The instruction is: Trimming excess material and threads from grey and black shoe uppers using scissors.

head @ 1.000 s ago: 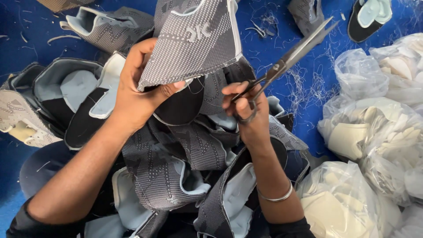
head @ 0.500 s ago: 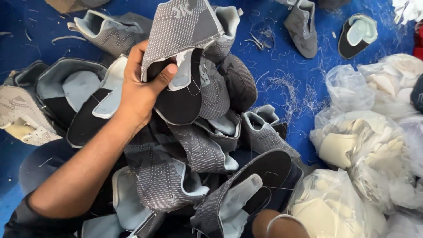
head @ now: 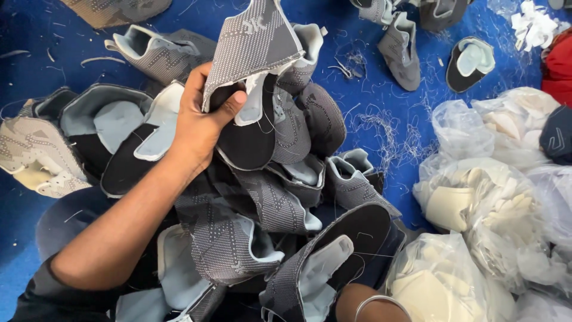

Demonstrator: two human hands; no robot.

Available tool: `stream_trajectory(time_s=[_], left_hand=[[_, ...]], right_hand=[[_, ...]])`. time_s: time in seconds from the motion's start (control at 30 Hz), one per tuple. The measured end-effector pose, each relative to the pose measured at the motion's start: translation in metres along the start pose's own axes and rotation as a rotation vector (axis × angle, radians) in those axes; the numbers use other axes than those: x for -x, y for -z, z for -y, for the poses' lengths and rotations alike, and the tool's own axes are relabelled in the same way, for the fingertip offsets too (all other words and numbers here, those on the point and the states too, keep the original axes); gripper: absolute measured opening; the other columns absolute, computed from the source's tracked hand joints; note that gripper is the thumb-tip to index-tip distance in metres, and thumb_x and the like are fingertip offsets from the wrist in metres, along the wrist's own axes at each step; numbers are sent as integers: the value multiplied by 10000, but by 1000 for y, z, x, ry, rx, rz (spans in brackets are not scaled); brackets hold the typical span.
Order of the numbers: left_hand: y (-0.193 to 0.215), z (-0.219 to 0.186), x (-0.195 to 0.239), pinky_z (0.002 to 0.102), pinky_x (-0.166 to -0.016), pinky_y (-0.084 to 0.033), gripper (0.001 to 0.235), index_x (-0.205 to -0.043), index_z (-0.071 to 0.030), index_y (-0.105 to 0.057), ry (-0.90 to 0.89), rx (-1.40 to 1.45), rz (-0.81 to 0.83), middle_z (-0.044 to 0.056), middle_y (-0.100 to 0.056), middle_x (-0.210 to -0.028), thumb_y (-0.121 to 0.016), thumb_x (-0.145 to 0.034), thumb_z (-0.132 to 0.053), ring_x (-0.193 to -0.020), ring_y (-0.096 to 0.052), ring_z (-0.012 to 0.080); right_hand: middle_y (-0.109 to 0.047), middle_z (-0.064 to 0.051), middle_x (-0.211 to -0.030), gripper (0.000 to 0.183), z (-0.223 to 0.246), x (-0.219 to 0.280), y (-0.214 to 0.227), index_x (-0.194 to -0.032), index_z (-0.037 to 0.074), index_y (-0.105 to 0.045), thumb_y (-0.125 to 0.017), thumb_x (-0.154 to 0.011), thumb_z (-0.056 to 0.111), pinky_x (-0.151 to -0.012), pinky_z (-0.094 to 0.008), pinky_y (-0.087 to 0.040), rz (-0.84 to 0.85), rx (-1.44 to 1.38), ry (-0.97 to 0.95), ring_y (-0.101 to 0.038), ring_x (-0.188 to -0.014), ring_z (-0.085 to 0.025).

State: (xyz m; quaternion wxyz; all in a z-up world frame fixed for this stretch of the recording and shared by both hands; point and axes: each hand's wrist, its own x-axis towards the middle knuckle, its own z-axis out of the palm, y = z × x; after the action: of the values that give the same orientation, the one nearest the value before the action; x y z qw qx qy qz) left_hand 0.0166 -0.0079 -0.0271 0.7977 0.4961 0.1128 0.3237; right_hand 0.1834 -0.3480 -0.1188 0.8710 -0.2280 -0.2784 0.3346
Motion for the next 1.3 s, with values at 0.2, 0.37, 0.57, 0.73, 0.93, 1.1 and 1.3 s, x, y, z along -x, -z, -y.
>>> stream_trajectory(time_s=[0.2, 0.37, 0.57, 0.73, 0.93, 1.1, 1.3], left_hand=[[0, 0, -1, 267, -1000, -523, 442, -1338, -91, -554, 10, 15, 0, -4, -662, -1185, -775, -961, -31, -1104, -619, 108], [1, 3, 1, 271, -1003, -517, 428, -1339, -85, -552, 14, 34, -4, -4, -656, -1203, -765, -975, -11, -1118, -616, 108], [1, 2, 1, 281, -1011, -512, 435, -1356, -77, -546, -17, 15, 19, 1, -656, -1194, -770, -985, -34, -1115, -612, 118], [-5, -19, 3, 282, -1065, -506, 531, -1405, -89, -477, -115, -2, 140, -22, -633, -1279, -778, -967, -89, -1220, -595, 107], [15, -2, 6, 302, -1137, -477, 461, -1400, -67, -543, -331, -225, 143, -11, -641, -1302, -768, -997, -61, -1187, -607, 113], [10, -25, 1, 359, -1260, -412, 321, -1167, -155, -700, -602, -416, 437, -5, -706, -1235, -830, -890, -58, -1371, -587, 199], [-16, -24, 7, 349, -1134, -458, 577, -1390, -120, -471, -396, -349, 166, 50, -440, -1440, -807, -936, -236, -1348, -490, 194]], right_hand=[[-683, -33, -1010, 333, 4, 10, 35, -1042, 121, -669, -641, -980, 447, -721, -276, -528, -28, 38, -20, -600, -805, -144], [-680, -40, -1014, 376, 62, -50, -140, -1038, 120, -664, -622, -978, 489, -741, -278, -529, -57, 52, -41, -595, -817, -150], [-677, -49, -1020, 428, 71, -54, -158, -1033, 118, -658, -599, -977, 539, -765, -282, -529, -81, 87, -65, -588, -831, -157], [-675, -56, -1025, 472, 72, -58, -155, -1028, 117, -654, -580, -976, 580, -786, -284, -529, -101, 113, -74, -583, -843, -162], [-672, -64, -1030, 526, 75, -65, -136, -1023, 115, -648, -559, -974, 631, -810, -288, -530, -125, 154, -81, -577, -858, -169], [-634, -82, -1127, 634, 16, -94, -135, -869, 75, -647, -571, -905, 703, -845, -402, -543, -159, 819, 13, -608, -914, -245], [-600, -187, -1422, 1002, -12, -82, -129, -1545, -50, -412, -875, -790, 418, -1152, -457, -469, -203, 290, -451, -607, -1290, -313]])
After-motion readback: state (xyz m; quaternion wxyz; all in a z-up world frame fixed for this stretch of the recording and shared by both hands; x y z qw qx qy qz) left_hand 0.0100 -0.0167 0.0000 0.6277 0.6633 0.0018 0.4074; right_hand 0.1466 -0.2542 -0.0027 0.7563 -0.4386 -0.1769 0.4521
